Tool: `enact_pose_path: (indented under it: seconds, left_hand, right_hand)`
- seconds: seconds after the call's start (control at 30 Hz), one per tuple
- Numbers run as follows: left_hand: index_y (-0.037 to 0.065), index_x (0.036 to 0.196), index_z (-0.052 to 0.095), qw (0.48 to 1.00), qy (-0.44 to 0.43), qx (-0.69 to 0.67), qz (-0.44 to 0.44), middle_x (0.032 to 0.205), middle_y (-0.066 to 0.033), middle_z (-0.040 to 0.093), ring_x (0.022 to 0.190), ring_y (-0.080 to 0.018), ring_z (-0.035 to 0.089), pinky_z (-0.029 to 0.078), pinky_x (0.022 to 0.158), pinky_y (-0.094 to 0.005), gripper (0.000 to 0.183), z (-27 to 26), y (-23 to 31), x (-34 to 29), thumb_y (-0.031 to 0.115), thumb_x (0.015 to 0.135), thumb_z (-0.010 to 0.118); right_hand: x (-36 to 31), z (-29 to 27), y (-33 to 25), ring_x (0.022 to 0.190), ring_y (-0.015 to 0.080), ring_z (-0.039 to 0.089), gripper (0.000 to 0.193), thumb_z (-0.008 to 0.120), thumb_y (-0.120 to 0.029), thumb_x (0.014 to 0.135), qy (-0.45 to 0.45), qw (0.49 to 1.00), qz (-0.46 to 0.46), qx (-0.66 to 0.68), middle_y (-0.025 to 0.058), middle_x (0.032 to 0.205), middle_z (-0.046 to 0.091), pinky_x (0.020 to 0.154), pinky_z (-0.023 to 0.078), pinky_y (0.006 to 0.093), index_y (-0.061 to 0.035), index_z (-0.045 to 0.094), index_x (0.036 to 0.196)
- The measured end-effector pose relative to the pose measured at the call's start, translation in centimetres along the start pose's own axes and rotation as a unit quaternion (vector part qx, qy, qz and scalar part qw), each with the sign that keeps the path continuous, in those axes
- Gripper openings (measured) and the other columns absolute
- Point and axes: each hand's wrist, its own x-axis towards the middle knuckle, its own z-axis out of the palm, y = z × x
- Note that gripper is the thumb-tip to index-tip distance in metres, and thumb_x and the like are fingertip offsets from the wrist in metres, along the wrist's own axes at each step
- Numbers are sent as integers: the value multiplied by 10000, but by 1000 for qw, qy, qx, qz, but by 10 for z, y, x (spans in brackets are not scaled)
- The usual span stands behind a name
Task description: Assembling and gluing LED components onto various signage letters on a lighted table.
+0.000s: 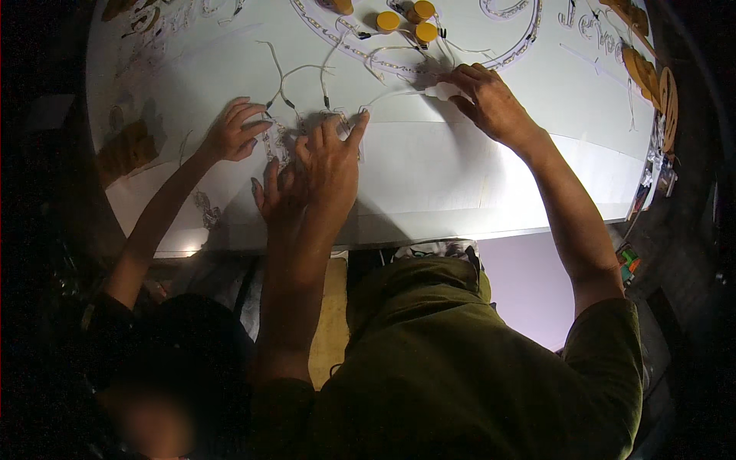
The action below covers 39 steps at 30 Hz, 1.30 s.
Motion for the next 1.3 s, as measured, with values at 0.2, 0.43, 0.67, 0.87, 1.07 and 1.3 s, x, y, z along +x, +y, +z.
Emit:
enact_pose_path:
  seconds: [0.2, 0.43, 0.67, 0.87, 1.07, 1.3]
  left_hand:
    - [311, 1537, 540, 1000, -1, -6, -4, 1391, -146, 533, 1288, -320, 516, 337, 1026, -559, 776, 2, -1, 1, -64, 869, 666]
    - [312, 1520, 559, 1000, 8, -13, -5, 1396, -146, 531, 1282, -316, 518, 336, 1027, -553, 761, 1, 0, 1, -48, 863, 685]
    - [311, 1518, 561, 1000, 20, -15, -4, 1388, -145, 540, 1269, -312, 523, 337, 1024, -539, 755, 1, -1, 0, -43, 863, 683]
    - [309, 1517, 560, 1000, 5, -17, 0, 1398, -134, 539, 1273, -299, 521, 339, 1032, -527, 754, -2, -3, 1, -50, 865, 679]
    - [309, 1531, 545, 1000, -8, 2, -8, 1398, -137, 540, 1274, -311, 524, 353, 1059, -541, 748, -6, -1, 1, -39, 879, 666]
    - [301, 1516, 557, 1000, -3, -6, -5, 1382, -130, 556, 1265, -302, 541, 357, 1071, -555, 632, -11, 2, 2, 50, 940, 622]
  right_hand:
    - [2, 4, 5, 1155, 335, 630, 357, 706, -25, 937, 18, 1000, -13, -18, 149, 1242, 687, 1050, 527, 445, -39, 674, 1292]
    - [3, 0, 3, 1199, 313, 609, 355, 676, -76, 969, 5, 999, -18, -32, 130, 1261, 680, 1081, 479, 444, -72, 655, 1323]
    - [6, -2, 1, 1258, 268, 585, 363, 652, -120, 995, -14, 999, -14, -44, 84, 1295, 668, 1092, 448, 444, -122, 637, 1358]
    - [6, -7, -1, 1264, 267, 581, 364, 656, -124, 996, -36, 998, -6, -60, 69, 1307, 661, 1093, 445, 442, -122, 636, 1359]
    - [7, -6, 1, 1132, 312, 648, 352, 718, -64, 946, 22, 999, -34, -11, 131, 1194, 702, 1012, 509, 445, -68, 677, 1296]
    - [29, -1, -16, 1150, 319, 659, 373, 724, -71, 946, 45, 997, -56, 2, 133, 1247, 707, 1046, 512, 444, -93, 688, 1317]
